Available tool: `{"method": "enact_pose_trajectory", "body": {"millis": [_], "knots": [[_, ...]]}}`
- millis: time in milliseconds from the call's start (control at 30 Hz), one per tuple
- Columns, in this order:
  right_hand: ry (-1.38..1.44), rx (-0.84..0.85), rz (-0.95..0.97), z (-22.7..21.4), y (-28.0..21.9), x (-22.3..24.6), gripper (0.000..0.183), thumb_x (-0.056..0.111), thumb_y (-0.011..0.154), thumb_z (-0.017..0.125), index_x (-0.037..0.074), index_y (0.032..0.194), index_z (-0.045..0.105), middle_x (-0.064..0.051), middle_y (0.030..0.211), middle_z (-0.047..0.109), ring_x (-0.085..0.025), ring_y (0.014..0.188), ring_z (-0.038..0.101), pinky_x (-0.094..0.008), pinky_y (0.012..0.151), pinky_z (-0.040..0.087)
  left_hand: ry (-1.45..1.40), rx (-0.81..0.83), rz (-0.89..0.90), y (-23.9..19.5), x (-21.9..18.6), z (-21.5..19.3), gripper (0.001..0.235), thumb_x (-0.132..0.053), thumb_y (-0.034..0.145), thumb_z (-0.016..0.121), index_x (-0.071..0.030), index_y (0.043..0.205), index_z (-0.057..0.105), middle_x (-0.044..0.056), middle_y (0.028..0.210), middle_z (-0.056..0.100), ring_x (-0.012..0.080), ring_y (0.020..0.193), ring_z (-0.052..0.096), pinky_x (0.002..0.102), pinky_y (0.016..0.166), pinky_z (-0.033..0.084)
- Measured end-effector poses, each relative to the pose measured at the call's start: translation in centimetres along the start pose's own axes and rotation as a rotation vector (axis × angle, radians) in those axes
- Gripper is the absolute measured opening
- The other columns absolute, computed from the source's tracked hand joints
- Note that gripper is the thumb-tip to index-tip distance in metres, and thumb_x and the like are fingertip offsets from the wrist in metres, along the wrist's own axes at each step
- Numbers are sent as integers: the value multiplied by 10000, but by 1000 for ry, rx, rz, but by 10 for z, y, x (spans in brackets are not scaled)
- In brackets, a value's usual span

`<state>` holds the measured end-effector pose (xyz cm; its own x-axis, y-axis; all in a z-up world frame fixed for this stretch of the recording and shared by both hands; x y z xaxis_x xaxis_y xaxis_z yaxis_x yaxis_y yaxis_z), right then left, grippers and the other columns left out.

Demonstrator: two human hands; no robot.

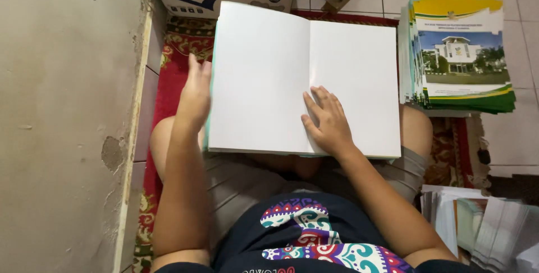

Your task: The person sits on the floor and repeatedly inserts a printed cover sheet into a blank book block, then presses the spine to flatten it. The person continues this cycle with multiple identical covers and book blocks, stacking the assembled units on the lap.

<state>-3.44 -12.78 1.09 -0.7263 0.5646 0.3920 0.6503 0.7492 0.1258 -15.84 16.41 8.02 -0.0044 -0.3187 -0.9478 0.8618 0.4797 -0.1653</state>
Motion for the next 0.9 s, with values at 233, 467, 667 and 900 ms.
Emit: {"method": "enact_pose_trajectory", "body": {"millis": [233, 467, 667, 900], "knots": [[-66, -59, -115, 2, -4, 7, 546, 348, 1033, 526, 144, 1538, 484, -123, 1616, 416, -375, 1505, 342, -538, 1223, 246, 1247, -81, 734, 61, 57, 140, 506, -273, 1050, 549, 6, 1471, 507, 284, 1511, 444, 443, 1452, 389, 543, 1207, 316], [-191, 78, -35, 7, 2, 9, 577, 316, 1056, 385, 108, 1595, 372, -114, 1698, 279, -310, 1563, 245, -472, 1266, 165, 1457, 47, 573, 102, 110, 156, 526, -306, 1034, 433, -165, 1534, 512, 206, 1617, 395, 441, 1521, 308, 616, 1225, 220], [-255, 66, -50, 17, 93, -38, 585, 238, 1077, 375, 53, 1628, 310, -194, 1691, 276, -366, 1549, 265, -530, 1246, 175, 1420, 42, 568, 108, 121, 155, 575, -245, 1000, 415, -71, 1546, 469, 225, 1603, 426, 448, 1503, 365, 601, 1222, 254], [-269, 64, -20, 22, 194, -75, 643, 348, 1080, 345, 70, 1650, 238, -157, 1712, 231, -301, 1583, 201, -509, 1262, 117, 1393, -46, 617, 117, 130, 152, 567, -190, 974, 418, -37, 1515, 486, 193, 1576, 475, 403, 1489, 409, 564, 1220, 278]]}}
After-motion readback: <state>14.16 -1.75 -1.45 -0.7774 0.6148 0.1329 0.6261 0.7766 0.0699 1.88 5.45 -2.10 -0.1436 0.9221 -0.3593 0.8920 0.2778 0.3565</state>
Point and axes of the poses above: each hand's wrist, its own y-axis towards the middle knuckle, its own z-axis out of the palm, x = y × z, the point moved 4 cm from there along y, towards the middle knuckle
